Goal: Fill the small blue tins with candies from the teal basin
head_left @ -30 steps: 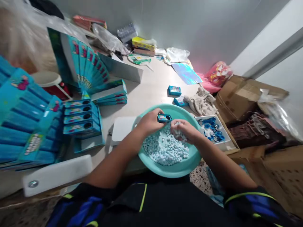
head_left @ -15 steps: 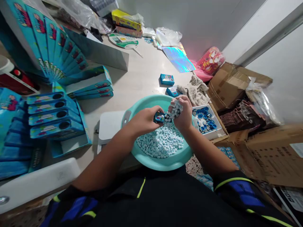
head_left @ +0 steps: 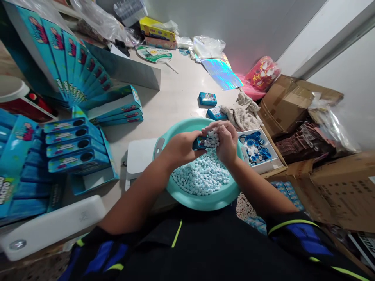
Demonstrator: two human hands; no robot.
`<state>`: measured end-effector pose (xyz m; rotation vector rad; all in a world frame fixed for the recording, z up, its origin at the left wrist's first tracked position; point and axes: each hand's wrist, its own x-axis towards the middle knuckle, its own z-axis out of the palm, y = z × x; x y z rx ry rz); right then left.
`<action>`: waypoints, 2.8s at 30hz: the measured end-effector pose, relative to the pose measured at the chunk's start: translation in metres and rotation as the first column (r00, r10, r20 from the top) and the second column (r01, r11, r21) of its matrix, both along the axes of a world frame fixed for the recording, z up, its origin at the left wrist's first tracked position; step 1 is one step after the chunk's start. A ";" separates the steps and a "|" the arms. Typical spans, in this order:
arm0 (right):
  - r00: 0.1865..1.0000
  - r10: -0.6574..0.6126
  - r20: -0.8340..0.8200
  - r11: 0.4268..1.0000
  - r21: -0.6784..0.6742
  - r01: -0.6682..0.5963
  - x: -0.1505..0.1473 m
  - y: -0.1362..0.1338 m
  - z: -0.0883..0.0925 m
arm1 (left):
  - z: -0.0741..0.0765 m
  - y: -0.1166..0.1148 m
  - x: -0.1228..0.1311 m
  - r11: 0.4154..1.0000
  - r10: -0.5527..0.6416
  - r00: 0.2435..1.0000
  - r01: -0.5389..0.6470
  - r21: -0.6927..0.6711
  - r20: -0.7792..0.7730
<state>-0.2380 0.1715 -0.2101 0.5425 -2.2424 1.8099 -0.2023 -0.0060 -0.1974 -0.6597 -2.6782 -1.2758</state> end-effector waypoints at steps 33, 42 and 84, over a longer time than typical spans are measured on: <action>0.970 0.087 -0.225 0.874 0.484 0.035 0.011 0.039 0.007 | -0.001 0.005 0.001 0.997 0.038 0.999 -0.037 -0.073 0.014; 0.941 0.083 -0.327 0.907 0.416 0.064 0.020 0.032 0.015 | -0.003 0.001 -0.006 0.986 0.053 0.997 -0.061 0.157 0.058; 0.662 0.374 0.649 0.581 0.393 -0.713 0.065 0.001 0.008 | -0.008 -0.007 -0.002 0.941 0.324 0.934 -0.335 0.053 0.153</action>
